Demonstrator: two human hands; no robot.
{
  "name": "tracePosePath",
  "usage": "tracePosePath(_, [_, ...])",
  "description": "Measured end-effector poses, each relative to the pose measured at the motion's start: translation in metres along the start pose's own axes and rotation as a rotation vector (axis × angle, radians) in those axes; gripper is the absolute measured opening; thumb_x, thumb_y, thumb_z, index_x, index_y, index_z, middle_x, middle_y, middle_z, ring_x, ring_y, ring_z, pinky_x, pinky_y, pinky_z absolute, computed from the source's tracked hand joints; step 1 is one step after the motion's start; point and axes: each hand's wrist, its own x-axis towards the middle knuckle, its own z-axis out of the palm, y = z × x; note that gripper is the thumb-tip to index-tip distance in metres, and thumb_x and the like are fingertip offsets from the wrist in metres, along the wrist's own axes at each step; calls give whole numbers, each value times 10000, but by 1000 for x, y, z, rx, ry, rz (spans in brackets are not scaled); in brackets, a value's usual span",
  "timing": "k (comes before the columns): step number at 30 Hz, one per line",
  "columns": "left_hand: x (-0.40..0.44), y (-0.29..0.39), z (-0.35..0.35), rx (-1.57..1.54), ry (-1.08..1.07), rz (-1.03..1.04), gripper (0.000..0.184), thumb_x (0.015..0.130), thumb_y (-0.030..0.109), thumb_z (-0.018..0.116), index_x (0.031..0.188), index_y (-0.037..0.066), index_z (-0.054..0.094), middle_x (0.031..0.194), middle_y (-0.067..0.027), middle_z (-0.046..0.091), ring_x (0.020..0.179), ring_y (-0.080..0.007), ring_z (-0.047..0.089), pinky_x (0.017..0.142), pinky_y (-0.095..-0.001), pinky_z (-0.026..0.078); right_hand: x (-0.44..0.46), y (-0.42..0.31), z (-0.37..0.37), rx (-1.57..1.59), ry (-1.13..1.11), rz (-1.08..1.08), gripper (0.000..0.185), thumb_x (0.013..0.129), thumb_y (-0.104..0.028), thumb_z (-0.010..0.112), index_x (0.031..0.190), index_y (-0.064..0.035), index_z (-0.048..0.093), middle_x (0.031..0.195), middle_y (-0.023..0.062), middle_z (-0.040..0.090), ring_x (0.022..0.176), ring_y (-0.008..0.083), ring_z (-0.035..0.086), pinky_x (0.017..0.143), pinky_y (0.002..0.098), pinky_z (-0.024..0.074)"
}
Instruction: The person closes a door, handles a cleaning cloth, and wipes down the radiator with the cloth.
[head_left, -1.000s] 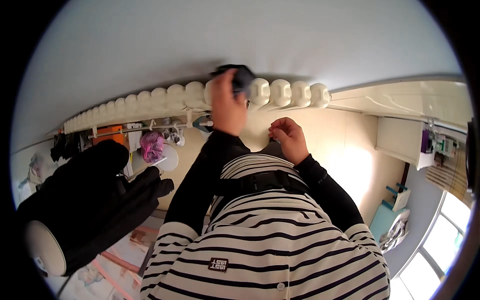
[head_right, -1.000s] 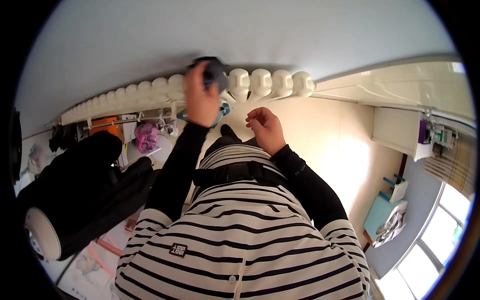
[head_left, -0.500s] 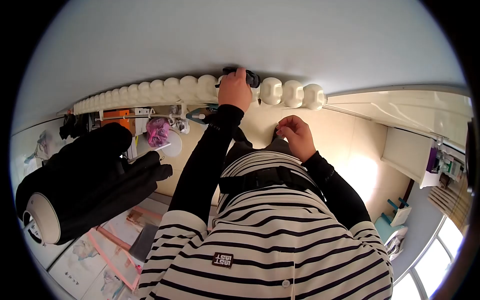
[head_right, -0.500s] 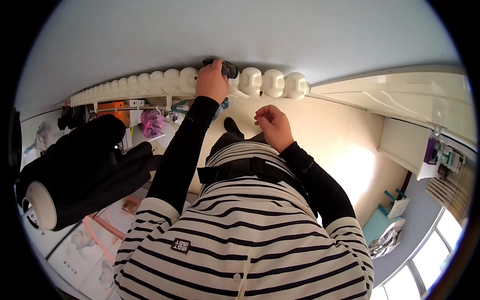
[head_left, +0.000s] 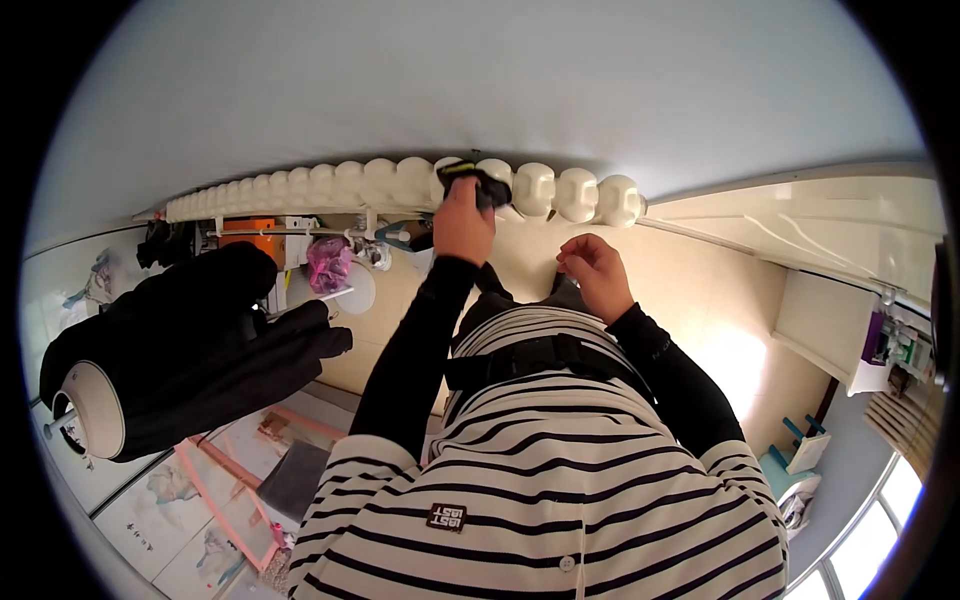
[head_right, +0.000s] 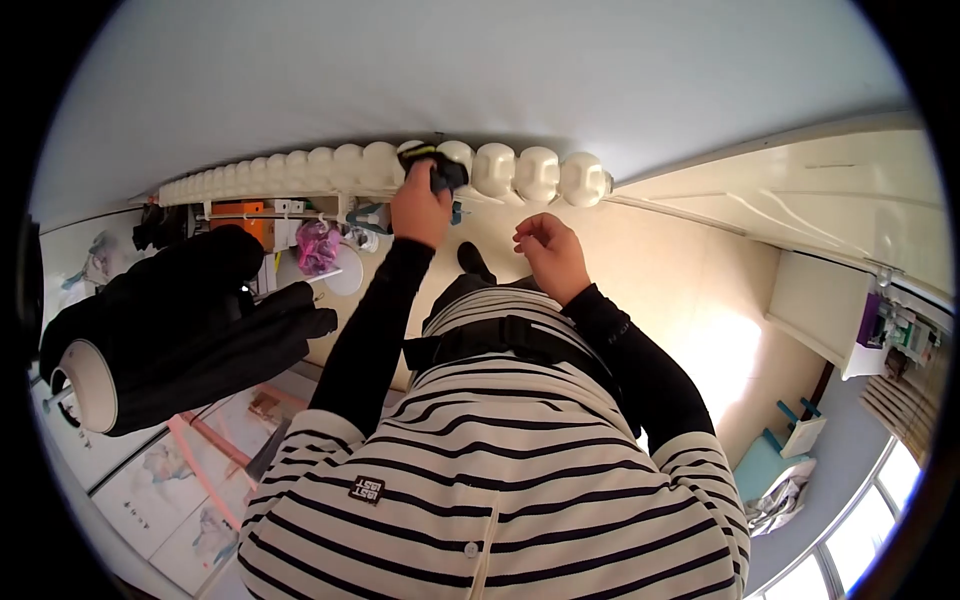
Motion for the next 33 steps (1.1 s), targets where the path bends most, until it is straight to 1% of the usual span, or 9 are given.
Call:
tracePosePath(5, [-24,-17,-48,-130,-272,-159,395,801,151,630,1176,26,644,891,-252,688,841,-423,672,790,-486,532,-4,-1,-2,12,10,14,154,909,-17,561,1046,37,604,939,99,692,845,163,679,782,289,537])
tracePosePath(10, [-14,-11,-58,-234,357,-323,434,807,127,625,1228,21,603,988,-231,697,923,-434,672,830,-460,538,-5,0,-15,-36,32,26,143,921,-1,557,1054,9,607,952,80,694,850,153,677,767,280,527])
tracePosePath(12, [-3,-8,-31,-88,395,-211,435,819,96,619,1245,29,564,1173,-212,637,1080,-417,619,945,-469,493,-5,2,-14,-24,33,36,141,920,-3,559,1052,11,609,944,81,694,850,158,682,764,286,531])
tracePosePath(14, [-7,4,8,-46,164,-217,494,774,63,643,1258,48,544,1253,-192,583,1136,-405,578,981,-479,470,-7,3,-13,-27,24,40,141,921,-2,561,1052,12,611,939,81,695,853,161,685,762,285,532])
tracePosePath(15, [-16,19,26,84,205,-97,465,753,60,676,1204,53,562,1261,-167,566,1153,-399,552,991,-482,450,-9,3,-11,-23,23,43,139,921,-1,562,1050,11,612,940,81,695,852,161,685,762,283,532])
tracePosePath(21, [-38,34,30,-97,96,2,434,757,46,702,1172,54,575,1287,-157,529,1088,-409,551,924,-478,478,-9,7,-4,-60,-26,64,139,915,1,567,1046,16,611,943,84,691,859,157,677,772,278,532])
tracePosePath(26, [-83,19,46,-356,-338,-55,349,807,95,667,1142,48,584,1114,-192,620,1044,-411,606,899,-481,499,0,-4,8,-45,-89,47,150,904,0,567,1045,33,605,938,94,686,859,158,662,796,287,537])
tracePosePath(28, [-91,16,27,-418,-282,-127,374,785,94,655,1150,46,590,1119,-201,627,1064,-410,604,905,-467,501,3,-11,11,-47,-82,22,154,904,-3,564,1048,30,607,940,95,687,856,157,662,792,286,536])
tracePosePath(33, [-58,8,-27,-315,384,-2,503,758,44,617,1254,-12,559,1194,-211,611,1106,-399,607,981,-435,481,0,1,4,-33,-52,50,173,896,-9,560,1058,29,610,943,101,690,843,160,663,783,283,531])
